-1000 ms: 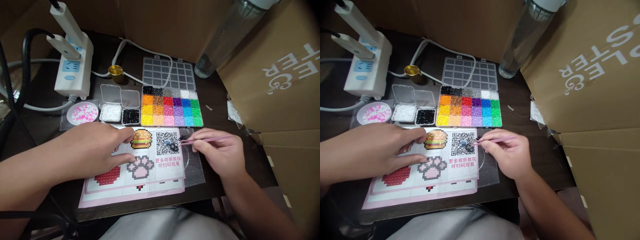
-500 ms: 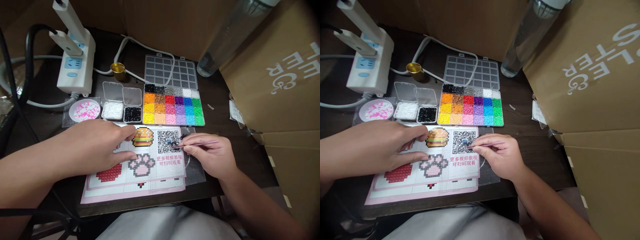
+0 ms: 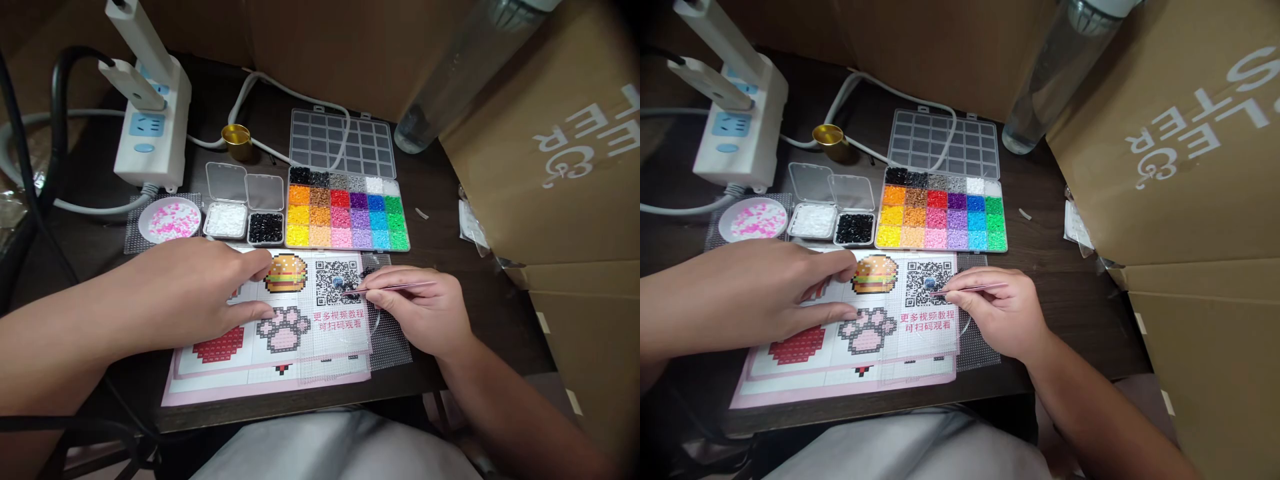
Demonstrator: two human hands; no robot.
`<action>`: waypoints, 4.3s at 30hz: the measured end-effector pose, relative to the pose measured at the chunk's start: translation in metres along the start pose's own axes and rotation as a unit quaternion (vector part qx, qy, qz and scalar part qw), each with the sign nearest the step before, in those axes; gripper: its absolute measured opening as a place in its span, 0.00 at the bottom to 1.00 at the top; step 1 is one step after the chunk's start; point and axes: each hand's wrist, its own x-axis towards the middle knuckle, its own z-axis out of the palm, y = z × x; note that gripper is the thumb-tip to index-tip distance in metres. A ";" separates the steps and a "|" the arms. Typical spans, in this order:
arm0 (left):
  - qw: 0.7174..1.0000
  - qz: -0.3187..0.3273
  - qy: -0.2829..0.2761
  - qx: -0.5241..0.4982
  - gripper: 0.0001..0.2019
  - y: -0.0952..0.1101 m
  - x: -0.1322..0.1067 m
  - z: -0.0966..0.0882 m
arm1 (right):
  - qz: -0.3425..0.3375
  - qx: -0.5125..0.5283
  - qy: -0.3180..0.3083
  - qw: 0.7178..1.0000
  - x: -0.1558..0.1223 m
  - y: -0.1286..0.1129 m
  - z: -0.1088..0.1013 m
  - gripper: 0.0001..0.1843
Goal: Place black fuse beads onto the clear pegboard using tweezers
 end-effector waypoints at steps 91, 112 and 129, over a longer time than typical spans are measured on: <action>0.999 0.039 0.011 -0.005 0.22 0.003 -0.008 -0.007 | -0.096 -0.104 0.162 0.977 -0.021 0.005 -0.005 0.10; 0.999 0.036 0.028 -0.001 0.22 0.000 -0.004 -0.001 | -0.169 0.006 0.012 0.986 -0.025 0.017 -0.015 0.21; 0.998 0.033 0.051 -0.023 0.22 -0.006 -0.001 0.006 | -0.303 -0.133 -0.071 0.941 -0.017 0.002 -0.019 0.21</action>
